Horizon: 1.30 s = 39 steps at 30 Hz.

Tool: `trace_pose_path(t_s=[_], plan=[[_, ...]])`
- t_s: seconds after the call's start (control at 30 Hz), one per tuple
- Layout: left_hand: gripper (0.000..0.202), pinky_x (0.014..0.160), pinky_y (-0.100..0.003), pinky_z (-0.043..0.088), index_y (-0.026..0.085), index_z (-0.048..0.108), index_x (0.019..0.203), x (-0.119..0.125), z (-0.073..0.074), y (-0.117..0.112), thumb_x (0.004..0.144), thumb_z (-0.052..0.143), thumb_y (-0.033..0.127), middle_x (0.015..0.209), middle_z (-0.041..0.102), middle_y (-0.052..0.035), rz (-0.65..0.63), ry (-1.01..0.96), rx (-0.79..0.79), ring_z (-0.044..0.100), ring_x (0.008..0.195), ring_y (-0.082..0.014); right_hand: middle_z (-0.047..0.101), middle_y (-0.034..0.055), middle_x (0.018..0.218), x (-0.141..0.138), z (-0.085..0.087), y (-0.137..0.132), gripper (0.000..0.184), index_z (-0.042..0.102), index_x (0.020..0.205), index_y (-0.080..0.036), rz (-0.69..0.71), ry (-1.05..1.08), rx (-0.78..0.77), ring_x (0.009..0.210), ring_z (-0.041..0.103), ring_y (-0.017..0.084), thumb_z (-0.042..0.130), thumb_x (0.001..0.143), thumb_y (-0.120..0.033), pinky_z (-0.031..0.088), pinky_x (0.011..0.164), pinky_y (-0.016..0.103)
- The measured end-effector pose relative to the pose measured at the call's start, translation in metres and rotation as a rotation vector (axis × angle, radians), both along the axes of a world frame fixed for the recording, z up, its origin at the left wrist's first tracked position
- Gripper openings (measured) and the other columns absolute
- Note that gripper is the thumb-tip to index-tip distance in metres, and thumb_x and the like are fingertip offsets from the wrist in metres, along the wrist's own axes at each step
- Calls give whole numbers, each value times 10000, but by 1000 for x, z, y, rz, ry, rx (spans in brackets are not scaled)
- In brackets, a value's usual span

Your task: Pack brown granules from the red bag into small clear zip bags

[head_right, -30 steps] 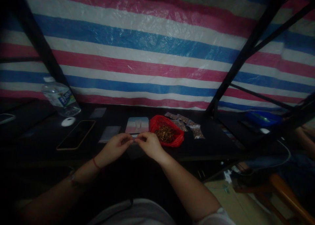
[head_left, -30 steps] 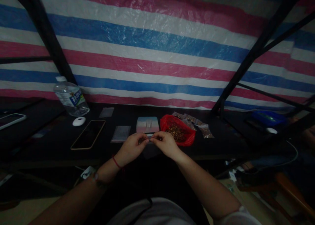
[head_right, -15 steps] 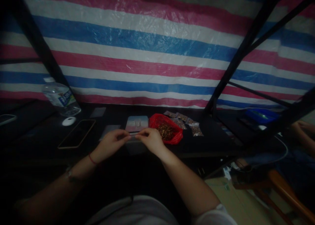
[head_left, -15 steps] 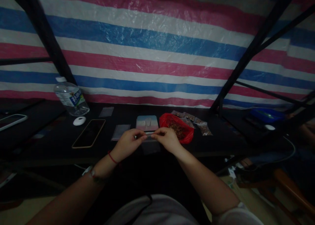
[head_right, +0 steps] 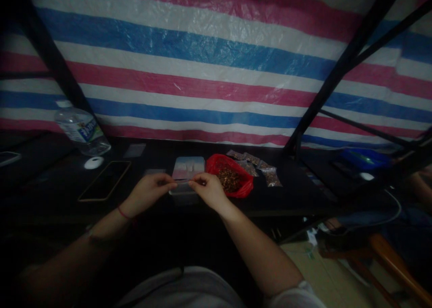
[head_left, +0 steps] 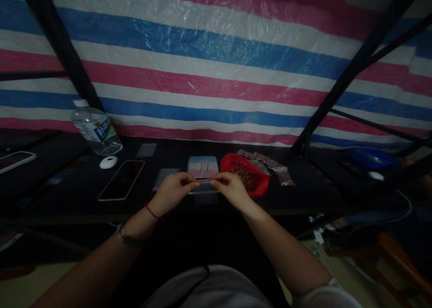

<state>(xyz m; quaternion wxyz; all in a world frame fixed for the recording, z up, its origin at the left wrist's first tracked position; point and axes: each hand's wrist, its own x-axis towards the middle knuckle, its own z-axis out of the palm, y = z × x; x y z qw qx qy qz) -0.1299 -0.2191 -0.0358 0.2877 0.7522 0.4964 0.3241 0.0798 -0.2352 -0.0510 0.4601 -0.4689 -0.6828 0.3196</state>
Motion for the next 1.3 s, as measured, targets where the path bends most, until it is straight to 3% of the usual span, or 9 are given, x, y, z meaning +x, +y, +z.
trace_pose_path(t_s=[0.2,0.47,0.83,1.07,1.3], plan=[[342,662,-274,478,158,682,756,4,-3,-3,716,639,495,754,703,-46,-25,-150,-9,635,701,-183,667,11,687,0,7,-6,163,686,736,-163,41,64,-35,610,576,128,705,708,-322,424,578,232],[331,661,-265,492,143,646,803,8,-1,-10,704,666,459,773,676,-41,-52,-353,-71,612,698,-161,669,13,737,2,3,-8,186,682,817,-178,54,192,-22,635,585,134,696,725,-339,444,592,239],[255,588,-232,451,152,614,664,13,2,-19,709,660,399,632,615,-4,-121,-367,-53,559,609,-130,693,19,700,-1,13,-15,112,703,741,-186,8,85,37,635,614,147,690,728,-297,450,600,243],[234,655,-258,488,153,686,761,15,2,-21,733,655,383,758,700,-52,-106,-318,-40,629,701,-166,707,27,712,-4,10,-15,130,716,759,-182,-31,56,49,636,627,153,689,721,-304,461,594,246],[230,609,-243,474,166,708,807,14,0,-21,775,611,372,780,709,-49,-106,-150,81,628,677,-158,712,30,723,-9,8,-18,84,718,748,-183,3,-21,100,661,636,154,678,730,-255,471,619,250]])
